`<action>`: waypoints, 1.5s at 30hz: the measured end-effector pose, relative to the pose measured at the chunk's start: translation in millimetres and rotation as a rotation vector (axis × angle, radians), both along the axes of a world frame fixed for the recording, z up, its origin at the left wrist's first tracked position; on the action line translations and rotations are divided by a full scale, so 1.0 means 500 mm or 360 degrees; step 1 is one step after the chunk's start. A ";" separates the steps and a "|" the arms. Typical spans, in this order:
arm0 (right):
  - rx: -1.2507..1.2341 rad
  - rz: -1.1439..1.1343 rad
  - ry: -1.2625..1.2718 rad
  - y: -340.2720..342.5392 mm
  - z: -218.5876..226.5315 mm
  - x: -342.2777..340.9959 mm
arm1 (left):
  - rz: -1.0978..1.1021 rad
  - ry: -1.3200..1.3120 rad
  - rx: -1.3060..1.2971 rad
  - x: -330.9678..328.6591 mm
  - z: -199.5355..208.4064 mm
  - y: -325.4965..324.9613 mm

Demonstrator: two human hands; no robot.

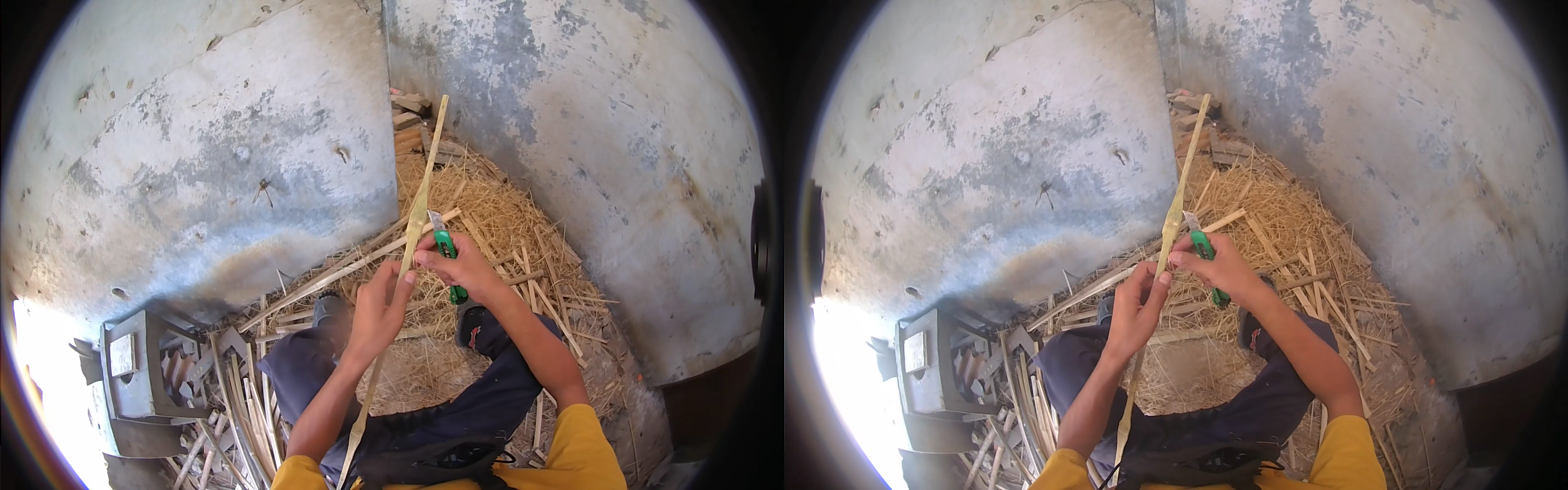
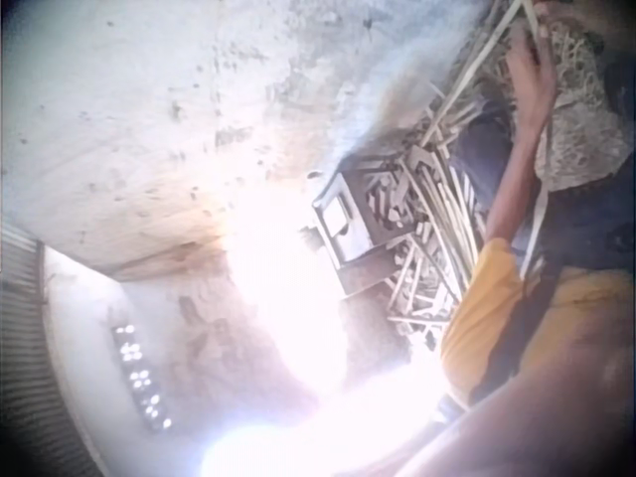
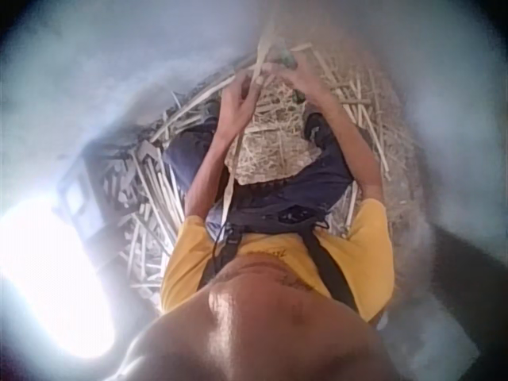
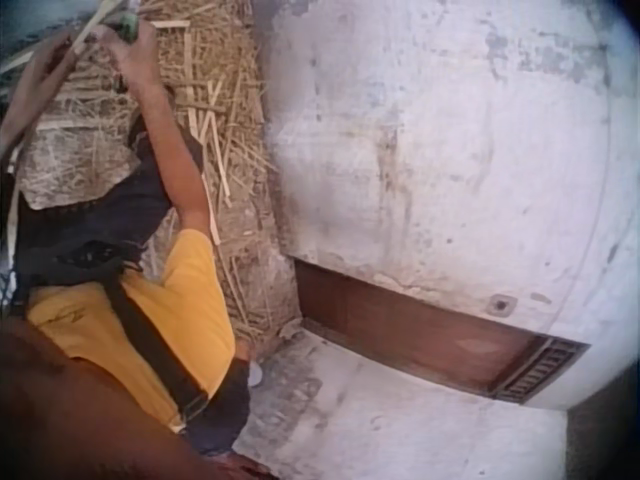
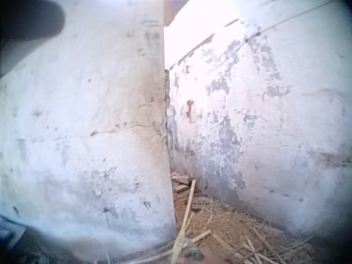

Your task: The person shaves a long thin strip of wood using a small green-handled tool, held between their hands while sitting down.

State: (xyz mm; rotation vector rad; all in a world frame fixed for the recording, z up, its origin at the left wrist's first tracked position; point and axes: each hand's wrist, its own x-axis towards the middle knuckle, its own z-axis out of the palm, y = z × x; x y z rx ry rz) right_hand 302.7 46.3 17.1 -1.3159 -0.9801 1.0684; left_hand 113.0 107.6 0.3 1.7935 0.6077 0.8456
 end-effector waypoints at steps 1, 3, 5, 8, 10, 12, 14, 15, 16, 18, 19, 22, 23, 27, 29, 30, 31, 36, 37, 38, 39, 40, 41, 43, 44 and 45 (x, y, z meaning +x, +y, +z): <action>-0.0016 0.0002 0.0090 0.000 0.002 -0.001 | 0.0001 0.0016 -0.0012 -0.001 0.001 0.000; 0.0002 -0.0004 -0.0012 0.000 0.000 0.001 | -0.0003 0.0043 -0.0035 0.000 0.005 0.001; 0.0059 -0.0012 -0.0107 0.001 -0.004 0.002 | -0.0015 0.0086 -0.0050 -0.003 0.006 0.002; 0.0170 -0.0042 -0.0332 0.005 -0.006 0.001 | -0.0050 0.0044 -0.0144 -0.003 0.001 0.000; 0.0205 -0.0080 -0.0606 0.006 -0.005 0.000 | -0.0115 -0.0018 -0.0342 -0.004 -0.001 -0.001; 0.0276 -0.0060 -0.0487 0.007 -0.010 -0.002 | -0.0219 -0.0073 -0.0652 -0.008 0.000 0.001; 0.0358 -0.0026 -0.0393 0.011 -0.020 0.003 | -0.0363 -0.0155 -0.0822 -0.012 0.002 0.005; 0.0406 -0.0002 -0.0358 0.014 -0.028 0.009 | -0.0439 -0.0197 -0.0907 -0.011 0.004 0.006; 0.0453 0.0022 -0.0324 0.014 -0.031 0.015 | -0.0464 -0.0205 -0.0967 -0.010 0.006 0.007; 0.0431 0.0084 -0.0210 0.013 -0.026 0.018 | -0.0494 -0.0228 -0.1088 -0.011 0.008 0.007; 0.0419 0.0114 -0.0152 0.012 -0.025 0.020 | -0.0488 -0.0214 -0.1093 -0.012 0.007 0.007; 0.0383 0.0120 -0.0114 0.009 -0.023 0.027 | -0.0455 -0.0177 -0.1003 -0.005 0.007 0.002; 0.0363 0.0119 -0.0084 0.009 -0.023 0.028 | -0.0419 -0.0163 -0.0900 -0.002 0.007 -0.002; 0.0575 0.0186 0.0214 -0.007 -0.003 0.049 | 0.0209 0.0046 -0.0132 0.009 -0.053 0.062; 0.0717 0.0073 0.0308 -0.035 0.022 0.089 | -0.0025 -0.0042 -0.0484 0.007 -0.019 0.049; 0.0603 -0.0129 0.0056 -0.034 0.027 0.092 | -0.0149 -0.0045 -0.0661 -0.005 0.003 0.039; 0.0481 -0.0330 -0.0197 -0.023 0.039 0.102 | -0.0304 -0.0143 -0.0766 -0.003 0.013 0.037; 0.0165 -0.1008 -0.1138 0.002 0.028 0.154 | -0.0408 -0.0127 -0.0760 -0.016 0.020 0.031; 0.0229 -0.1052 -0.1082 0.003 0.029 0.149 | -0.0400 -0.0130 -0.0750 -0.015 0.020 0.032; 0.0406 -0.0968 -0.0930 0.016 0.023 0.120 | -0.0419 -0.0137 -0.0794 -0.024 0.015 0.037; 0.0458 -0.0850 -0.0813 0.013 0.023 0.100 | -0.0472 -0.0146 -0.0847 -0.022 0.012 0.038; 0.0494 -0.0728 -0.0693 0.007 0.023 0.079 | -0.0522 -0.0156 -0.0900 -0.020 0.010 0.038; 0.0428 -0.0541 -0.0582 0.007 0.022 0.057 | -0.0523 -0.0110 -0.0862 -0.021 0.010 0.039; 0.0318 -0.0346 -0.0414 0.007 0.018 0.020 | -0.0550 -0.0022 -0.0782 -0.013 0.014 0.033; 0.0278 -0.0322 -0.0349 0.011 0.015 0.000 | -0.0541 0.0009 -0.0732 -0.012 0.012 0.029; 0.0238 -0.0299 -0.0284 0.011 0.014 -0.010 | -0.0532 0.0041 -0.0683 -0.013 0.010 0.024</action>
